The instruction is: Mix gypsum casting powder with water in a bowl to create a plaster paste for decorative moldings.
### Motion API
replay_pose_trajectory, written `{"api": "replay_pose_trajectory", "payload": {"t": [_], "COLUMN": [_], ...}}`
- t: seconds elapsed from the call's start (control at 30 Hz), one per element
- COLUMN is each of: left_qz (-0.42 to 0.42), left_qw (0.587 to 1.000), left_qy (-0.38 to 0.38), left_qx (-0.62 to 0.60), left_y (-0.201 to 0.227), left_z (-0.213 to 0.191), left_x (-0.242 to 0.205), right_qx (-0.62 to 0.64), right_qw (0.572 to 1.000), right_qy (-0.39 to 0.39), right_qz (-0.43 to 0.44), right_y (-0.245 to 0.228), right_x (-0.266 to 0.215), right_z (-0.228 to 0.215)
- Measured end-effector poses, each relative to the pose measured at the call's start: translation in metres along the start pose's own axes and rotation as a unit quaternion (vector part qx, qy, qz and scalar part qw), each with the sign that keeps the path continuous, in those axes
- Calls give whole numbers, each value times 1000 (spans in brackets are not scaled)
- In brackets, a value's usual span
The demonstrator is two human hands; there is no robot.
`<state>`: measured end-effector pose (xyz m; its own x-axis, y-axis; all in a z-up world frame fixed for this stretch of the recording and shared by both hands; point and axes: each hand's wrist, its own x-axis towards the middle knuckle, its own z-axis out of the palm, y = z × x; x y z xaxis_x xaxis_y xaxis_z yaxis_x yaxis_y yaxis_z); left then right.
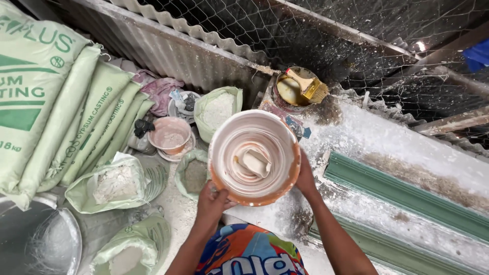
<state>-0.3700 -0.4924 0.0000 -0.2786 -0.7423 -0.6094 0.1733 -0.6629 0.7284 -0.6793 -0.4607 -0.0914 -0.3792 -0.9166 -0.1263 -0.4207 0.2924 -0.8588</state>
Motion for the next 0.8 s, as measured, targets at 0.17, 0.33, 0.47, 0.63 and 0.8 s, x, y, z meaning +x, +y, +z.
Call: {"api": "replay_pose_trajectory", "payload": {"t": [0.17, 0.33, 0.47, 0.63, 0.8], "left_qz": [-23, -26, 11, 250, 364], "left_qw": [999, 992, 968, 868, 759], "left_qy": [-9, -67, -67, 28, 71], "left_qx": [22, 108, 240, 428, 535], "left_y": [-33, -44, -47, -66, -51], "left_z": [19, 25, 13, 15, 35], "left_x": [-1, -6, 6, 22, 17], "right_qx": [-31, -336, -429, -316, -168], "right_qw": [955, 920, 872, 922, 971], "right_qy": [240, -182, -236, -220, -168], "right_qz": [-173, -87, -16, 44, -18], "right_y": [-57, -120, -42, -78, -110], "right_x": [-23, -24, -2, -1, -13], "right_z": [-36, 8, 54, 23, -19]}}
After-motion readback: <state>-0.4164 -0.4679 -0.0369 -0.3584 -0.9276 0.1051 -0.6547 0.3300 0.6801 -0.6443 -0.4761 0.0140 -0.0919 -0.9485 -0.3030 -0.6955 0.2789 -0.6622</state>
